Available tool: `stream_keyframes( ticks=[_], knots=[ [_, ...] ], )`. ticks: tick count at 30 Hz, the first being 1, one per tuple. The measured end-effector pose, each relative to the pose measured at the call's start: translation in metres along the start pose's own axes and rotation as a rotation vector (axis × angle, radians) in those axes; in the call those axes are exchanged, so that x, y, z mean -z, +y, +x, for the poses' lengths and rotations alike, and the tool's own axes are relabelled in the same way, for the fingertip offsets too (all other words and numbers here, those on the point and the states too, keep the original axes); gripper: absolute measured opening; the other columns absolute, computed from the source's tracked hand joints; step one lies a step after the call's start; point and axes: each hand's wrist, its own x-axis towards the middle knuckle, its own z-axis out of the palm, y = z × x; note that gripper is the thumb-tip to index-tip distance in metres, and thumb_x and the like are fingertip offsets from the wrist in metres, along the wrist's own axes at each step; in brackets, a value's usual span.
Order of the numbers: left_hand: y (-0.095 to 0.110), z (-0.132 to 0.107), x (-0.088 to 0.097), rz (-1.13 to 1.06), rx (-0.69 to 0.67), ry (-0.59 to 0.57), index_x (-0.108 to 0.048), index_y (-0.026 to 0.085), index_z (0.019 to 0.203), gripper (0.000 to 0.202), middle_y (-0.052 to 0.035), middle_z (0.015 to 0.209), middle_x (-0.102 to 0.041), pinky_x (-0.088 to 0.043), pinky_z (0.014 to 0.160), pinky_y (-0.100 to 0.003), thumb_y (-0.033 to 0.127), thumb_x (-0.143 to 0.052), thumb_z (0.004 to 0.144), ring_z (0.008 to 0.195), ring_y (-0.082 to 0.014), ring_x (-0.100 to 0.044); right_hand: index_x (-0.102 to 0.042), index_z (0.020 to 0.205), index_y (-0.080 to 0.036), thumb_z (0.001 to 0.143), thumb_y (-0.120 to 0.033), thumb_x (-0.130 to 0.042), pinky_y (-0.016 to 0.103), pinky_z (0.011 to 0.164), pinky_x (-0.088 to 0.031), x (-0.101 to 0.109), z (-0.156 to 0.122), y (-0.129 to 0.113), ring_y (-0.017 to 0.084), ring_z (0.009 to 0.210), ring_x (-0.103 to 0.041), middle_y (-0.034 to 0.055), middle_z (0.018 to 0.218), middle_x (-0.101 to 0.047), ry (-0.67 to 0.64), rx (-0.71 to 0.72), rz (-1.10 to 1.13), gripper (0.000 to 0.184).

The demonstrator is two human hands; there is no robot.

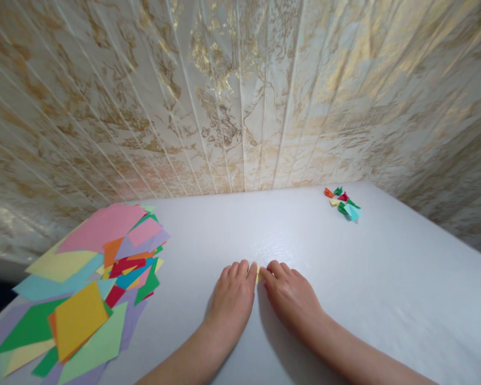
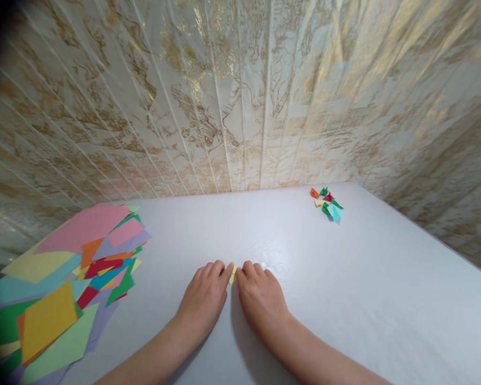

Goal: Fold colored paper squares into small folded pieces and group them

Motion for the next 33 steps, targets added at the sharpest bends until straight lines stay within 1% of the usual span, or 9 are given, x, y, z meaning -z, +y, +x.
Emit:
stream_keyframes(
  ticks=[4, 7, 9, 12, 15, 19, 22, 27, 33],
  knots=[
    [0.0, -0.002, 0.0, -0.011, 0.016, 0.0, -0.052, 0.019, 0.131, 0.042, -0.0069, 0.101, -0.061, -0.049, 0.085, -0.042, 0.007, -0.046, 0.091, 0.093, -0.024, -0.057, -0.067, 0.099, -0.02, 0.092, -0.008, -0.047, 0.027, 0.076, -0.045, 0.001, 0.008, 0.011, 0.017, 0.086, -0.062, 0.0055, 0.097, -0.062, -0.03, -0.065, 0.316, 0.024],
    [0.002, -0.002, 0.003, -0.054, 0.042, -0.002, -0.055, 0.019, 0.129, 0.038, -0.0072, 0.103, -0.061, -0.05, 0.086, -0.044, 0.018, -0.058, 0.09, 0.095, -0.0261, -0.057, -0.062, 0.112, -0.019, 0.09, -0.009, -0.047, 0.026, 0.082, -0.047, -0.003, 0.01, 0.017, 0.015, 0.091, -0.062, 0.0058, 0.106, -0.061, 0.034, -0.048, 0.588, 0.029],
    [0.003, -0.001, 0.004, -0.077, 0.064, -0.004, -0.057, 0.02, 0.125, 0.038, -0.0071, 0.105, -0.061, -0.05, 0.087, -0.044, 0.022, -0.063, 0.088, 0.097, -0.0266, -0.058, -0.061, 0.115, -0.018, 0.09, -0.012, -0.046, 0.028, 0.086, -0.048, -0.004, 0.011, 0.018, 0.015, 0.093, -0.062, 0.0067, 0.108, -0.06, 0.073, -0.056, 0.739, 0.029],
    [0.004, -0.001, 0.005, -0.118, 0.076, -0.006, -0.058, 0.02, 0.121, 0.036, -0.0068, 0.106, -0.061, -0.05, 0.089, -0.044, 0.019, -0.065, 0.086, 0.098, -0.0263, -0.058, -0.064, 0.108, -0.018, 0.091, -0.019, -0.047, 0.03, 0.085, -0.05, -0.001, 0.012, 0.016, 0.017, 0.095, -0.063, 0.0076, 0.106, -0.062, 0.067, -0.094, 0.93, 0.024],
    [0.004, -0.002, 0.005, -0.164, 0.09, -0.009, -0.062, 0.021, 0.111, 0.028, -0.0057, 0.105, -0.061, -0.05, 0.088, -0.044, 0.018, -0.067, 0.084, 0.098, -0.0261, -0.058, -0.066, 0.103, -0.019, 0.089, -0.022, -0.048, 0.031, 0.084, -0.051, 0.007, 0.013, 0.013, 0.019, 0.098, -0.063, 0.0073, 0.105, -0.064, 0.016, -0.106, 1.091, 0.023],
    [0.003, -0.002, 0.006, -0.182, 0.115, -0.001, -0.064, 0.021, 0.105, 0.021, -0.0055, 0.103, -0.061, -0.051, 0.088, -0.044, 0.018, -0.067, 0.084, 0.097, -0.0262, -0.058, -0.068, 0.098, -0.019, 0.088, -0.028, -0.05, 0.033, 0.086, -0.05, 0.018, 0.015, 0.013, 0.02, 0.097, -0.064, 0.0069, 0.102, -0.068, -0.035, -0.123, 1.197, 0.023],
    [0.004, -0.001, 0.008, -0.181, 0.122, -0.012, -0.065, 0.021, 0.107, 0.024, -0.0056, 0.104, -0.061, -0.051, 0.088, -0.044, 0.016, -0.067, 0.083, 0.097, -0.0262, -0.058, -0.069, 0.097, -0.019, 0.088, -0.034, -0.052, 0.035, 0.088, -0.048, 0.022, 0.015, 0.016, 0.022, 0.096, -0.063, 0.0067, 0.101, -0.07, -0.039, -0.13, 1.23, 0.025],
    [0.004, 0.001, 0.009, -0.195, 0.135, -0.038, -0.064, 0.02, 0.112, 0.028, -0.0069, 0.106, -0.061, -0.05, 0.089, -0.044, 0.016, -0.064, 0.085, 0.099, -0.027, -0.058, -0.07, 0.095, -0.018, 0.087, -0.043, -0.056, 0.037, 0.091, -0.044, 0.023, 0.016, 0.017, 0.024, 0.097, -0.061, 0.0074, 0.098, -0.07, -0.057, -0.141, 1.307, 0.03],
    [0.005, 0.0, 0.008, -0.227, 0.137, -0.026, -0.063, 0.02, 0.113, 0.028, -0.0073, 0.107, -0.061, -0.049, 0.089, -0.044, 0.016, -0.064, 0.085, 0.099, -0.0267, -0.057, -0.07, 0.094, -0.018, 0.086, -0.049, -0.059, 0.036, 0.088, -0.043, 0.023, 0.015, 0.018, 0.023, 0.093, -0.058, 0.0061, 0.093, -0.068, -0.071, -0.178, 1.444, 0.033]
  ],
)
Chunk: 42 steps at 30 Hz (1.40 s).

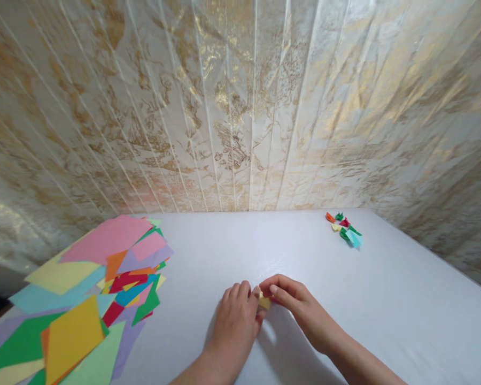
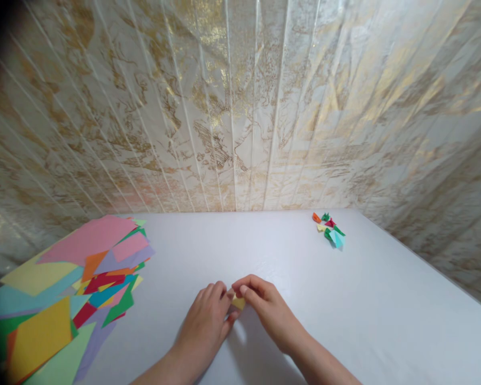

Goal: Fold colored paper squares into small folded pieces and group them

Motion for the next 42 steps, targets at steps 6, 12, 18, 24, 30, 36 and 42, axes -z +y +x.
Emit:
stream_keyframes(
  ticks=[6, 12, 18, 24, 30, 36, 42],
  knots=[
    [-0.001, -0.001, -0.003, -0.01, -0.012, 0.037, -0.063, 0.022, 0.112, 0.028, -0.006, 0.106, -0.06, -0.047, 0.089, -0.044, 0.016, -0.064, 0.085, 0.099, -0.0261, -0.056, -0.069, 0.089, -0.018, 0.086, -0.052, -0.06, 0.039, 0.09, -0.044, 0.004, 0.004, 0.007, 0.023, 0.092, -0.058, 0.0058, 0.089, -0.066, 0.062, 0.001, 0.015, 0.036],
    [-0.004, 0.0, -0.005, -0.04, -0.022, 0.045, -0.062, 0.023, 0.112, 0.027, -0.006, 0.106, -0.06, -0.046, 0.088, -0.043, 0.017, -0.063, 0.085, 0.098, -0.0263, -0.055, -0.069, 0.085, -0.018, 0.083, -0.057, -0.063, 0.039, 0.091, -0.046, -0.001, 0.003, 0.009, 0.021, 0.089, -0.058, 0.0054, 0.091, -0.066, 0.092, -0.019, 0.131, 0.039],
    [-0.008, 0.006, -0.002, -0.113, -0.01, 0.018, -0.066, 0.023, 0.107, 0.025, -0.0053, 0.099, -0.063, -0.045, 0.085, -0.039, 0.01, -0.055, 0.088, 0.093, -0.024, -0.057, -0.069, 0.084, -0.018, 0.088, -0.051, -0.057, 0.036, 0.088, -0.047, -0.007, 0.001, 0.005, 0.02, 0.087, -0.059, 0.0048, 0.083, -0.065, 0.009, 0.031, 0.11, 0.036],
    [-0.017, 0.008, -0.005, -0.524, 0.002, 0.123, -0.068, 0.023, 0.095, 0.019, -0.0029, 0.093, -0.066, -0.043, 0.085, -0.034, 0.02, -0.049, 0.094, 0.092, -0.021, -0.059, -0.067, 0.096, -0.021, 0.089, -0.041, -0.054, 0.034, 0.086, -0.047, 0.0, 0.005, 0.021, 0.021, 0.091, -0.061, 0.0058, 0.094, -0.066, 0.145, 0.166, -0.225, 0.025],
    [-0.017, 0.009, -0.008, -1.028, 0.17, 0.157, -0.054, 0.021, 0.083, 0.012, 0.0035, 0.074, -0.058, -0.043, 0.069, -0.024, 0.031, -0.054, 0.091, 0.073, -0.0149, -0.057, -0.06, 0.105, -0.019, 0.086, -0.025, -0.05, 0.031, 0.079, -0.048, -0.008, 0.005, 0.027, 0.019, 0.084, -0.063, 0.0054, 0.094, -0.068, 0.032, 0.161, -0.348, 0.023],
    [-0.016, 0.009, -0.003, -0.965, 0.089, 0.147, -0.058, 0.02, 0.075, 0.024, 0.001, 0.076, -0.057, -0.043, 0.072, -0.024, 0.035, -0.052, 0.092, 0.076, -0.0155, -0.056, -0.057, 0.083, -0.019, 0.085, -0.023, -0.049, 0.025, 0.064, -0.042, -0.012, 0.006, 0.024, 0.014, 0.068, -0.055, -0.0006, 0.074, -0.062, 0.067, 0.144, -0.363, 0.01],
    [-0.019, 0.009, -0.002, -0.89, 0.053, 0.148, -0.064, 0.019, 0.075, 0.029, -0.0015, 0.081, -0.058, -0.044, 0.076, -0.026, 0.035, -0.05, 0.094, 0.081, -0.0171, -0.058, -0.059, 0.083, -0.02, 0.086, -0.026, -0.052, 0.027, 0.065, -0.043, -0.012, 0.009, 0.028, 0.016, 0.07, -0.057, 0.0002, 0.076, -0.063, 0.069, 0.132, -0.259, 0.009]
  ],
)
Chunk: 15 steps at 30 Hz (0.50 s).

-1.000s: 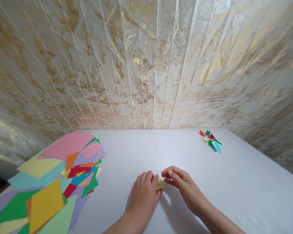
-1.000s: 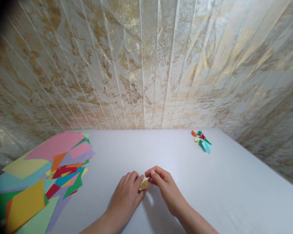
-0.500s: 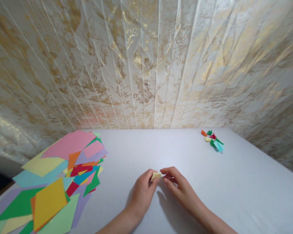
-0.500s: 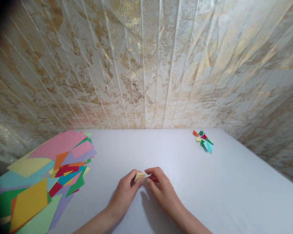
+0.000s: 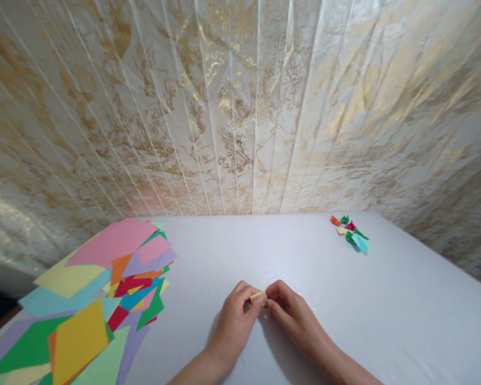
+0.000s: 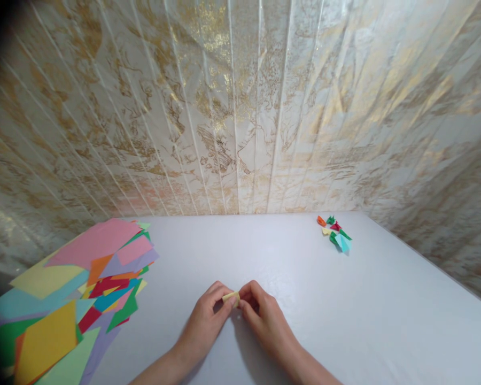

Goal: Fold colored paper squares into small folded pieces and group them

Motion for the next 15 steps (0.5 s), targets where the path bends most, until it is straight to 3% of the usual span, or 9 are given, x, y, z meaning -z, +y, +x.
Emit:
stream_keyframes(
  ticks=[10, 15],
  knots=[
    [-0.005, 0.004, -0.002, -0.169, 0.092, 0.018, -0.061, 0.019, 0.087, 0.016, -0.0013, 0.083, -0.065, -0.046, 0.075, -0.027, 0.032, -0.054, 0.089, 0.08, -0.0175, -0.06, -0.057, 0.095, -0.021, 0.089, -0.025, -0.05, 0.027, 0.064, -0.043, 0.002, 0.0, 0.001, 0.016, 0.068, -0.056, -0.0009, 0.074, -0.061, 0.032, 0.045, -0.007, 0.01],
    [-0.007, 0.011, 0.003, -0.277, 0.143, 0.062, -0.058, 0.018, 0.081, 0.022, 0.0007, 0.074, -0.061, -0.045, 0.07, -0.027, 0.039, -0.058, 0.084, 0.072, -0.0156, -0.057, -0.06, 0.094, -0.022, 0.085, -0.016, -0.048, 0.028, 0.071, -0.045, 0.004, -0.003, 0.0, 0.017, 0.076, -0.057, 0.0017, 0.084, -0.062, 0.037, 0.187, -0.158, 0.016]
  ],
)
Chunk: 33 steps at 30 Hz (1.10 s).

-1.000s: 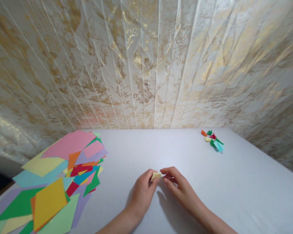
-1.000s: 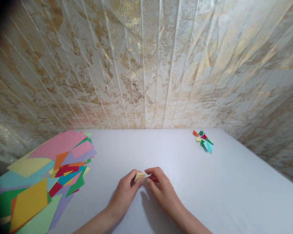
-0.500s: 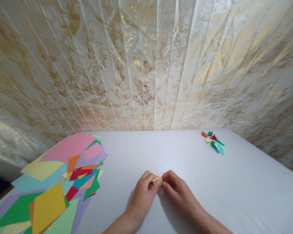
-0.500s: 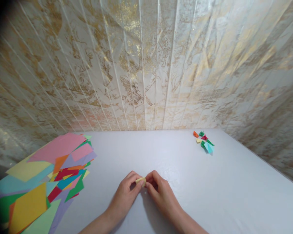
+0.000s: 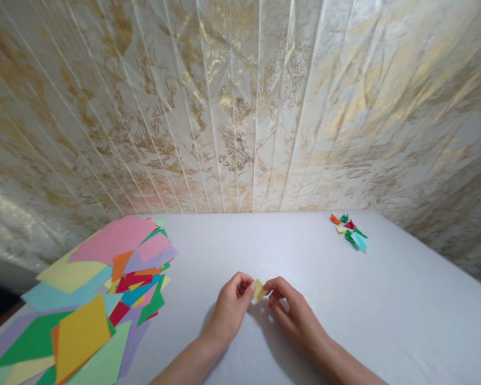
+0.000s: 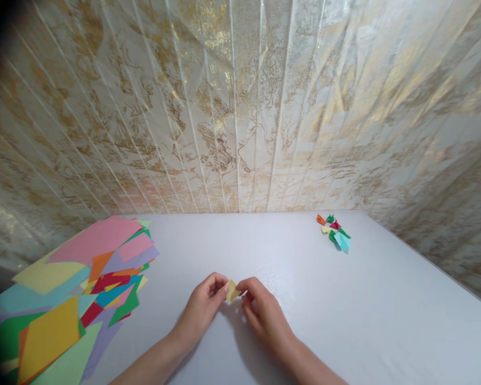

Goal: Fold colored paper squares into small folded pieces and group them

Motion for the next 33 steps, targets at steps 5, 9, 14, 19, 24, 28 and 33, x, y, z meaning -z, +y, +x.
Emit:
stream_keyframes(
  ticks=[5, 9, 14, 19, 24, 28, 33],
  knots=[
    [0.001, 0.002, 0.002, -0.064, 0.077, -0.059, -0.059, 0.018, 0.087, 0.024, 0.0026, 0.069, -0.062, -0.043, 0.065, -0.025, 0.041, -0.063, 0.081, 0.065, -0.0142, -0.057, -0.059, 0.092, -0.023, 0.083, -0.009, -0.046, 0.028, 0.073, -0.045, -0.002, 0.001, 0.006, 0.017, 0.079, -0.057, 0.0026, 0.088, -0.06, -0.027, 0.11, -0.055, 0.021],
    [0.005, -0.001, 0.001, -0.048, 0.062, -0.079, -0.058, 0.019, 0.091, 0.018, 0.0022, 0.071, -0.064, -0.044, 0.069, -0.026, 0.036, -0.058, 0.083, 0.069, -0.0149, -0.059, -0.058, 0.088, -0.022, 0.083, -0.011, -0.049, 0.029, 0.075, -0.046, -0.002, 0.004, 0.005, 0.017, 0.081, -0.057, 0.002, 0.086, -0.06, -0.018, 0.067, -0.008, 0.015],
    [0.001, -0.005, -0.001, -0.023, 0.044, -0.086, -0.054, 0.021, 0.094, 0.014, 0.0035, 0.07, -0.063, -0.042, 0.066, -0.025, 0.033, -0.053, 0.087, 0.066, -0.0143, -0.058, -0.059, 0.082, -0.02, 0.089, -0.026, -0.055, 0.03, 0.075, -0.047, -0.001, 0.005, 0.002, 0.018, 0.079, -0.06, 0.0023, 0.082, -0.064, -0.021, -0.069, 0.094, 0.01],
    [-0.002, -0.006, -0.003, -0.006, 0.04, -0.119, -0.053, 0.021, 0.093, 0.011, 0.003, 0.074, -0.065, -0.04, 0.063, -0.024, 0.031, -0.051, 0.089, 0.065, -0.0129, -0.057, -0.057, 0.079, -0.019, 0.091, -0.04, -0.056, 0.028, 0.07, -0.047, -0.002, 0.008, 0.006, 0.018, 0.075, -0.062, 0.0021, 0.078, -0.067, -0.003, -0.17, 0.21, 0.024],
    [0.0, -0.008, -0.004, 0.011, 0.024, -0.133, -0.055, 0.02, 0.096, 0.016, -0.0004, 0.082, -0.069, -0.044, 0.068, -0.026, 0.034, -0.049, 0.092, 0.073, -0.0149, -0.062, -0.054, 0.08, -0.02, 0.092, -0.044, -0.057, 0.028, 0.068, -0.046, -0.004, 0.01, 0.01, 0.017, 0.072, -0.062, 0.0014, 0.075, -0.067, 0.021, -0.179, 0.263, 0.026],
    [0.004, -0.009, -0.005, -0.026, 0.021, -0.15, -0.055, 0.02, 0.095, 0.021, -0.0029, 0.086, -0.072, -0.049, 0.076, -0.029, 0.041, -0.055, 0.089, 0.084, -0.0183, -0.067, -0.052, 0.079, -0.021, 0.092, -0.044, -0.056, 0.028, 0.065, -0.045, -0.005, 0.009, 0.008, 0.017, 0.069, -0.06, -0.0001, 0.073, -0.064, 0.036, -0.187, 0.259, 0.027],
    [0.004, -0.007, -0.007, -0.049, 0.021, -0.115, -0.055, 0.02, 0.091, 0.018, -0.002, 0.081, -0.072, -0.051, 0.078, -0.031, 0.037, -0.058, 0.086, 0.081, -0.0183, -0.069, -0.049, 0.08, -0.022, 0.092, -0.037, -0.054, 0.027, 0.061, -0.043, -0.007, 0.009, 0.006, 0.016, 0.066, -0.058, -0.0014, 0.071, -0.061, 0.056, -0.187, 0.267, 0.02]
  ],
)
